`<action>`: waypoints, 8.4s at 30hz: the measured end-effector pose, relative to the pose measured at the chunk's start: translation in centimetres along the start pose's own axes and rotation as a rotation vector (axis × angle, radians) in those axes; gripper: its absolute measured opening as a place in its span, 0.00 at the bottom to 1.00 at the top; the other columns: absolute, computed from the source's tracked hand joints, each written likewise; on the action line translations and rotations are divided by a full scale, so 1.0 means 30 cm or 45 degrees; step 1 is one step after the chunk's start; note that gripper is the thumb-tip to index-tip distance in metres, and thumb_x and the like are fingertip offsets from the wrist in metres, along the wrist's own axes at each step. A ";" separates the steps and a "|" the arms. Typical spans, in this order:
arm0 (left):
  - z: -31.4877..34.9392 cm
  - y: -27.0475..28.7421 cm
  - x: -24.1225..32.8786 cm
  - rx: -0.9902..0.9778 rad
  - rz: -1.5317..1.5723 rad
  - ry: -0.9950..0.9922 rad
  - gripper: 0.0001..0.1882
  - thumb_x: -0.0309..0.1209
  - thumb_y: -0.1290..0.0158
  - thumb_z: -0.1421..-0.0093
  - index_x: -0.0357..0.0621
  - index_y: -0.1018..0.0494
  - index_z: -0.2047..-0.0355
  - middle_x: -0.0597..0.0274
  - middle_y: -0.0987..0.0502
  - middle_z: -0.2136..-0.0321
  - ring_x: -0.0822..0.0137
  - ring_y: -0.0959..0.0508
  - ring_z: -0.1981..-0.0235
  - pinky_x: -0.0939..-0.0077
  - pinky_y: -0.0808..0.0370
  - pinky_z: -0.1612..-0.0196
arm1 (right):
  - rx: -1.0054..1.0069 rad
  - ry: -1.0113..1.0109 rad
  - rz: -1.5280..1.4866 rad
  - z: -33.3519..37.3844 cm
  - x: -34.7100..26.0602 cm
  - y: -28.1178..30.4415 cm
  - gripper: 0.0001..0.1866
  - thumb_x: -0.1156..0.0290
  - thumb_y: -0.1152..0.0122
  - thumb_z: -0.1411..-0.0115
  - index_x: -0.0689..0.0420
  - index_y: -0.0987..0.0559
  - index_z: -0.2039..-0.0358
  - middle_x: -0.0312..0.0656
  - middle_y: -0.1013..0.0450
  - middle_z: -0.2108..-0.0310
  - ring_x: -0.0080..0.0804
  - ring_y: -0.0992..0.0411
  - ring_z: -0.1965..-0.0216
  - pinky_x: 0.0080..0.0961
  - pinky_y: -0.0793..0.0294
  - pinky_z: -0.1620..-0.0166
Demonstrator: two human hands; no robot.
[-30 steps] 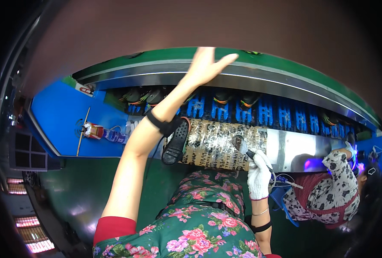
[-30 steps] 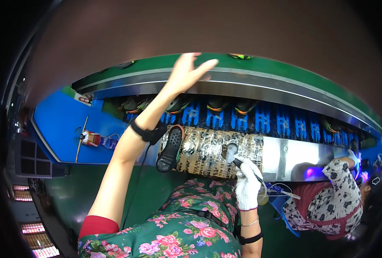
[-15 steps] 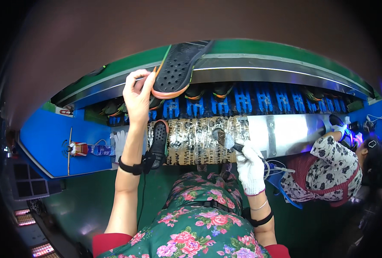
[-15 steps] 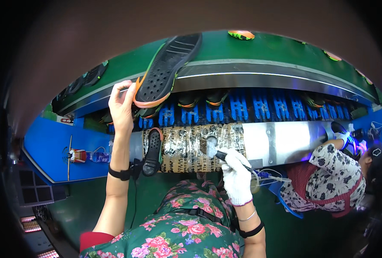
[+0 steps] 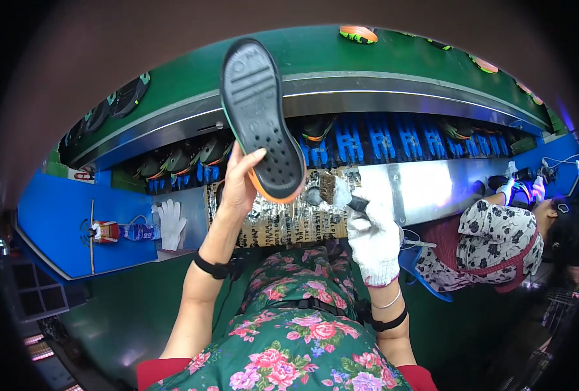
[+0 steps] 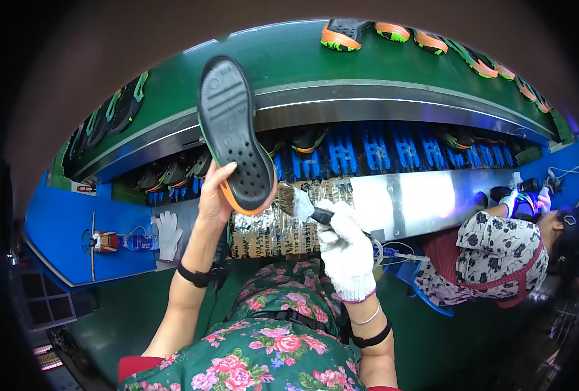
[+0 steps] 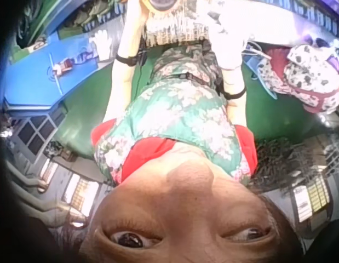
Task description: Applying a liquid adhesive or cleaner to the bottom of various shoe soles using a brush tool.
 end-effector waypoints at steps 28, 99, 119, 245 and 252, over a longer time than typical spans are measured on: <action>0.378 -0.139 -0.237 -0.380 0.976 0.484 0.62 0.85 0.77 0.37 0.50 0.41 0.21 0.56 0.30 0.28 0.54 0.27 0.29 0.51 0.29 0.27 | -0.640 1.496 1.856 0.026 0.039 -0.449 0.15 0.86 0.27 0.42 0.61 0.10 0.54 0.47 0.14 0.58 0.35 0.16 0.61 0.29 0.19 0.58; 0.212 0.018 -0.182 -0.418 0.773 0.412 0.66 0.87 0.51 0.47 0.29 0.30 0.38 0.47 0.25 0.49 0.50 0.24 0.46 0.50 0.17 0.44 | -0.839 0.957 1.692 0.129 0.127 -0.293 0.18 0.79 0.22 0.48 0.53 0.09 0.55 0.47 0.13 0.55 0.43 0.14 0.58 0.36 0.15 0.55; 0.128 0.022 -0.093 -0.508 0.548 0.152 0.62 0.84 0.48 0.45 0.33 0.28 0.38 0.46 0.23 0.47 0.50 0.22 0.48 0.50 0.18 0.44 | -0.820 0.932 1.733 0.158 0.112 -0.252 0.13 0.79 0.21 0.47 0.54 0.09 0.60 0.45 0.12 0.58 0.40 0.15 0.61 0.33 0.16 0.56; 0.042 -0.014 -0.165 -0.714 0.170 0.621 0.63 0.85 0.75 0.38 0.47 0.38 0.23 0.41 0.22 0.38 0.45 0.14 0.50 0.42 0.11 0.51 | -1.118 0.853 1.863 0.116 0.152 -0.215 0.18 0.76 0.22 0.45 0.52 0.10 0.52 0.41 0.13 0.58 0.39 0.16 0.63 0.31 0.17 0.60; 0.047 0.014 -0.214 -0.539 -0.036 0.772 0.51 0.73 0.60 0.29 0.40 0.32 0.27 0.50 0.21 0.36 0.62 0.16 0.40 0.69 0.15 0.41 | -1.319 0.552 1.546 0.069 0.185 -0.188 0.16 0.76 0.23 0.46 0.51 0.09 0.55 0.43 0.13 0.58 0.40 0.16 0.62 0.33 0.18 0.58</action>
Point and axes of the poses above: each hand's wrist, its own z-axis away from the middle knuckle, its own y-axis out of the back of the hand, x = y × z, the point moved 6 cm from there along -z, towards the middle knuckle
